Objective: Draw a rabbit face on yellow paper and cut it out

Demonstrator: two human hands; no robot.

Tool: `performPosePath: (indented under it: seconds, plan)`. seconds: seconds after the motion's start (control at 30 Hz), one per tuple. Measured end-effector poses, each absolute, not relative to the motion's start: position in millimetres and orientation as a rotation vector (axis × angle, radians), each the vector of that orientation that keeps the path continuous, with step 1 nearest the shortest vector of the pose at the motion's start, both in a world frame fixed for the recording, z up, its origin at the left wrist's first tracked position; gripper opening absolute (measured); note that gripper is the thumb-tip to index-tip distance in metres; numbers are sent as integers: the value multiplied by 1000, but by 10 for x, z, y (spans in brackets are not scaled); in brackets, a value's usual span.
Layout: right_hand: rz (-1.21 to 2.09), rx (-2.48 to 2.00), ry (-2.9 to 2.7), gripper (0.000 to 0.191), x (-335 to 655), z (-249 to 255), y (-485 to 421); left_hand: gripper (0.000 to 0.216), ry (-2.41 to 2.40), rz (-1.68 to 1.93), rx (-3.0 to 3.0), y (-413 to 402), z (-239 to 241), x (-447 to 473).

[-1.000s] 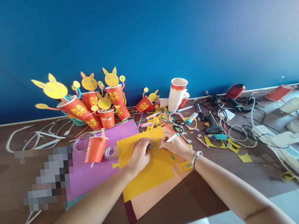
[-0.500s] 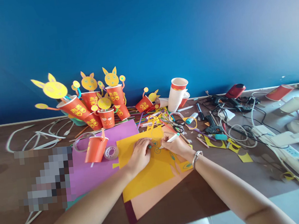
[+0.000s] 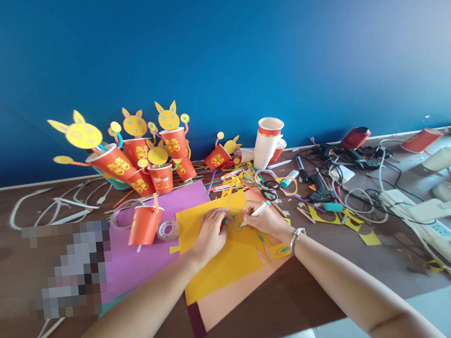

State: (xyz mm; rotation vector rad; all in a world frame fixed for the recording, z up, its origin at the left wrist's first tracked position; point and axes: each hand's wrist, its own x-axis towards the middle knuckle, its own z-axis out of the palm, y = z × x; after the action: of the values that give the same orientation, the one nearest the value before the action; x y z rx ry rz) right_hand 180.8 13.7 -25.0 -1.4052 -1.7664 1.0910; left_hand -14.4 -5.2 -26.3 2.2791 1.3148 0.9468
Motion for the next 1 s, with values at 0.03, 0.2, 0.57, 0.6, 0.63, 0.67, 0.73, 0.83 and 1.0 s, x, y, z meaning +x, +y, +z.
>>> performPosePath:
  seconds: [0.03,0.2,0.57,0.6,0.63,0.67,0.73,0.83,1.0]
  plan:
    - [1100,-1399,-1763,12,1806,-250,135,33,1315,947,2281,-51,-266,-145]
    - [1148,-1380,-1751,12,1775,-172,107,33,1316,937,2284,-48,-273,-149]
    - [1259,-1342,-1616,16,1783,-103,100,33,1308,933,2285,-48,-272,-147]
    - [1248,-1355,-1608,16,1787,-120,105,33,1310,930,2284,-49,-270,-147]
    - [1233,-1367,-1616,16,1790,-134,108,33,1312,929,2283,-50,-268,-146]
    - [1219,-1376,-1632,16,1792,-143,110,33,1313,929,2282,-51,-268,-146]
    - [1192,-1385,-1668,16,1793,-154,111,33,1315,933,2280,-51,-269,-147]
    - [1168,-1389,-1688,15,1795,-173,112,33,1316,932,2280,-49,-275,-149]
    - [1156,-1386,-1728,12,1799,-219,127,34,1310,941,2287,-46,-275,-148]
